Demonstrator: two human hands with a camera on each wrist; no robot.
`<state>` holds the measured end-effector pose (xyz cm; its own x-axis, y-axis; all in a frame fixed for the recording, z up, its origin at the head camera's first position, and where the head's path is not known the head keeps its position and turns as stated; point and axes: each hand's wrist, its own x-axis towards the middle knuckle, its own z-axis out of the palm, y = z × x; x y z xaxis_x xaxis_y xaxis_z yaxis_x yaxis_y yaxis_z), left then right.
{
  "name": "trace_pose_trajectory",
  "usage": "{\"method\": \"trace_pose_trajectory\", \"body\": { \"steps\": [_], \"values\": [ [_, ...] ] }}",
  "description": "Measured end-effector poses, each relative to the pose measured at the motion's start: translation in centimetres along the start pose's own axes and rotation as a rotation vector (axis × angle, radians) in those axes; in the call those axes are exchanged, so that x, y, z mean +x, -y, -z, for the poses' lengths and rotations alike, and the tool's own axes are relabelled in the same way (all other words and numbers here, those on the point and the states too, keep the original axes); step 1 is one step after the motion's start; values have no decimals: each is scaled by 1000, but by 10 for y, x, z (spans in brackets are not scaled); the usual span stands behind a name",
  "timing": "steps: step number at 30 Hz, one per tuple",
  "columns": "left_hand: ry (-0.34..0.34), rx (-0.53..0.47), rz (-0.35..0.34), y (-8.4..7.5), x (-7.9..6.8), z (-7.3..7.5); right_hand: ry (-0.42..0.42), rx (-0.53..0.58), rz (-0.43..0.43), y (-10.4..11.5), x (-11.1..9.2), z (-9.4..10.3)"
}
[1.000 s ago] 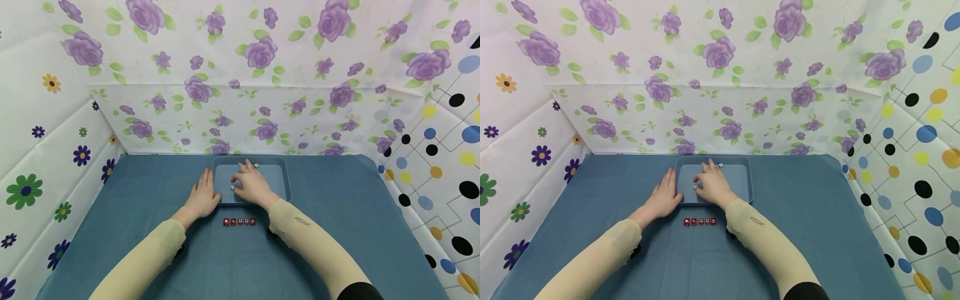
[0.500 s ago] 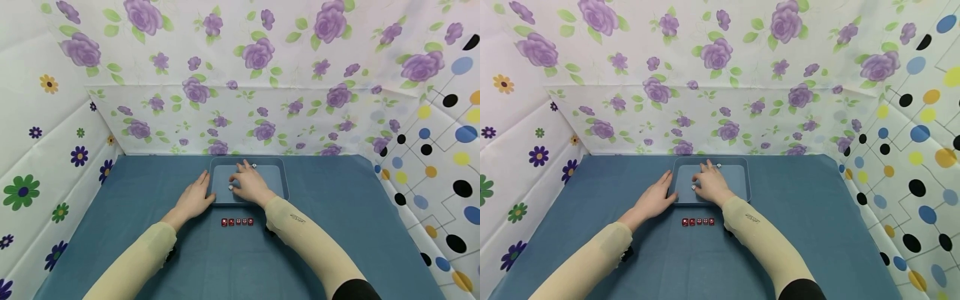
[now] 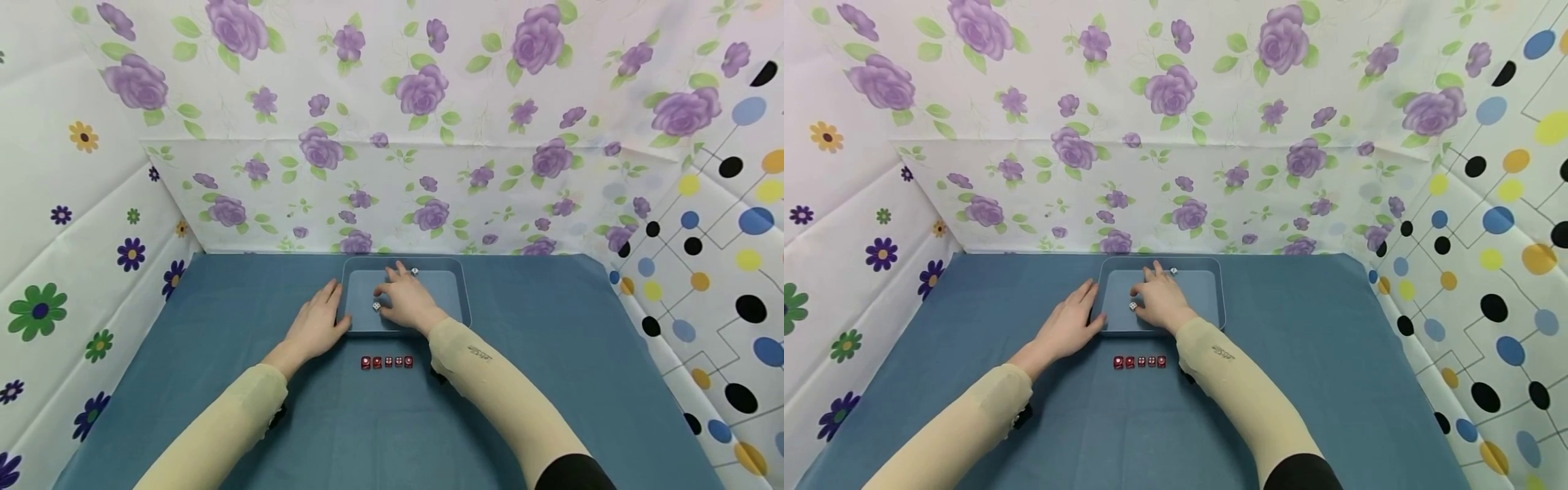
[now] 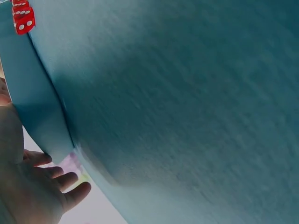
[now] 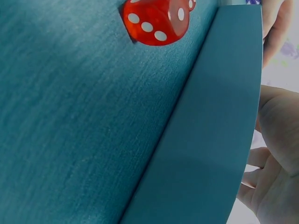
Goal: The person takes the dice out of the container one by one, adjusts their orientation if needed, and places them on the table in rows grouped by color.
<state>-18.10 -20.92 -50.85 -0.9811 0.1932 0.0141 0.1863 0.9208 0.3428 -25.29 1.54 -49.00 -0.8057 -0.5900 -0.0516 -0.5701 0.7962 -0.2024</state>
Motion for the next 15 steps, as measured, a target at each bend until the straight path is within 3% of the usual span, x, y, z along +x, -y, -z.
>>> {"method": "trace_pose_trajectory", "body": {
  "steps": [10,15],
  "values": [
    [47,-30,18,-4,-2,-4,1,2,-11,0,3,-3],
    [36,4,-21,-3,0,1,-6,2,-2,2,2,-2]
  ]
}}
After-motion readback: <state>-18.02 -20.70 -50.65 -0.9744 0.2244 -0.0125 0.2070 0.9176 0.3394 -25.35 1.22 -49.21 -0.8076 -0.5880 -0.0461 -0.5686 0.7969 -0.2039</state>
